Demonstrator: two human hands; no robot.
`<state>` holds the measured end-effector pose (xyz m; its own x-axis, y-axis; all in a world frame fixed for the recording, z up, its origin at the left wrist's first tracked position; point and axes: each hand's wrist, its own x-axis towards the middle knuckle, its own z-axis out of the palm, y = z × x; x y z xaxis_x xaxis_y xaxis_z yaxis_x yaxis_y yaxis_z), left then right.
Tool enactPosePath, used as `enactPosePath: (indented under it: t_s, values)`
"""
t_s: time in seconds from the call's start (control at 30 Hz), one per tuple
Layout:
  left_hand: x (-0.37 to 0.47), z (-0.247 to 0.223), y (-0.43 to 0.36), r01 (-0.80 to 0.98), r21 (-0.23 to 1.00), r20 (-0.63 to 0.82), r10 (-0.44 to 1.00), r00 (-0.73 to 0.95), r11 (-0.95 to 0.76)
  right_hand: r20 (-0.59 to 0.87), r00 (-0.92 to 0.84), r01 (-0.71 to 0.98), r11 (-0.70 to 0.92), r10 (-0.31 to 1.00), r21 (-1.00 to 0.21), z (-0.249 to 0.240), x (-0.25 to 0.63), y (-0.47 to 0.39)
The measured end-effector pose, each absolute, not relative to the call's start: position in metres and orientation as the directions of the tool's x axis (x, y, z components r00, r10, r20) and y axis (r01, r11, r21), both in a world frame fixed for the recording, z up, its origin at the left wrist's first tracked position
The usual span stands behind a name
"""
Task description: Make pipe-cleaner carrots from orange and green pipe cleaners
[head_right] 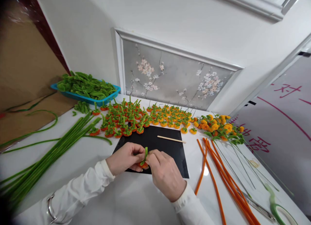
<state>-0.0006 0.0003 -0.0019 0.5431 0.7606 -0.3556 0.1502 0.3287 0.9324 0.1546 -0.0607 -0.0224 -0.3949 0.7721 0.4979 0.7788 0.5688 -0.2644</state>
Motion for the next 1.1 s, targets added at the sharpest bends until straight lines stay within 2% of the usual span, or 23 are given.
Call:
enactPosePath:
  t_s: [0.13, 0.23, 0.4, 0.47, 0.53, 0.57, 0.63, 0.7, 0.73, 0.8, 0.87, 0.97, 1.03, 1.1]
  values:
    - [0.001, 0.001, -0.002, 0.114, 0.942, -0.327, 0.795, 0.511, 0.315, 0.558, -0.369, 0.778, 0.576, 0.743, -0.251, -0.022, 0.151, -0.063]
    - [-0.002, 0.004, -0.001, 0.08, 0.929, -0.345, 0.768, 0.54, 0.361, 0.587, -0.394, 0.749, 0.617, 0.707, -0.242, -0.018, 0.151, -0.063]
    - [-0.005, 0.006, -0.001, 0.066, 0.897, -0.394, 0.725, 0.565, 0.436, 0.562, -0.636, 0.621, 0.783, 0.529, -0.035, -0.008, 0.16, -0.063]
    - [-0.006, 0.006, -0.001, 0.08, 0.9, -0.399, 0.732, 0.552, 0.429, 0.544, -0.689, 0.572, 0.82, 0.479, 0.003, -0.007, 0.164, -0.061]
    - [-0.005, 0.005, -0.001, 0.067, 0.923, -0.355, 0.77, 0.53, 0.379, 0.581, -0.639, 0.572, 0.816, 0.505, -0.08, -0.008, 0.166, -0.059]
    - [-0.005, 0.005, -0.001, 0.043, 0.942, -0.305, 0.799, 0.518, 0.332, 0.614, -0.559, 0.592, 0.787, 0.557, -0.173, -0.01, 0.166, -0.058]
    - [-0.005, 0.004, -0.001, -0.026, 0.981, -0.155, 0.864, 0.478, 0.191, 0.643, -0.293, 0.616, 0.654, 0.708, -0.439, -0.013, 0.165, -0.056]
    - [-0.005, 0.003, -0.003, -0.058, 0.998, 0.002, 0.903, 0.43, 0.026, 0.521, -0.049, 0.521, 0.467, 0.852, -0.714, -0.016, 0.161, -0.055]
    - [-0.005, 0.003, -0.004, -0.045, 0.998, 0.068, 0.908, 0.414, -0.054, 0.42, 0.001, 0.446, 0.375, 0.908, -0.813, -0.017, 0.159, -0.055]
    - [-0.005, 0.003, -0.006, 0.031, 0.977, 0.182, 0.9, 0.395, -0.211, 0.256, -0.002, 0.316, 0.244, 0.967, -0.917, -0.018, 0.154, -0.055]
    - [-0.004, 0.003, -0.009, 0.134, 0.918, 0.297, 0.872, 0.39, -0.373, 0.196, -0.016, 0.279, 0.193, 0.98, -0.941, -0.017, 0.149, -0.056]
    - [-0.003, 0.003, -0.01, 0.225, 0.822, 0.413, 0.82, 0.396, -0.523, 0.241, -0.004, 0.374, 0.225, 0.971, -0.9, -0.014, 0.146, -0.057]
    - [-0.001, 0.001, -0.011, 0.233, 0.824, 0.399, 0.821, 0.408, -0.517, 0.329, -0.032, 0.504, 0.3, 0.944, -0.81, -0.01, 0.148, -0.058]
    - [0.0, -0.002, -0.011, 0.2, 0.879, 0.323, 0.85, 0.415, -0.432, 0.433, -0.111, 0.645, 0.397, 0.894, -0.653, -0.007, 0.151, -0.058]
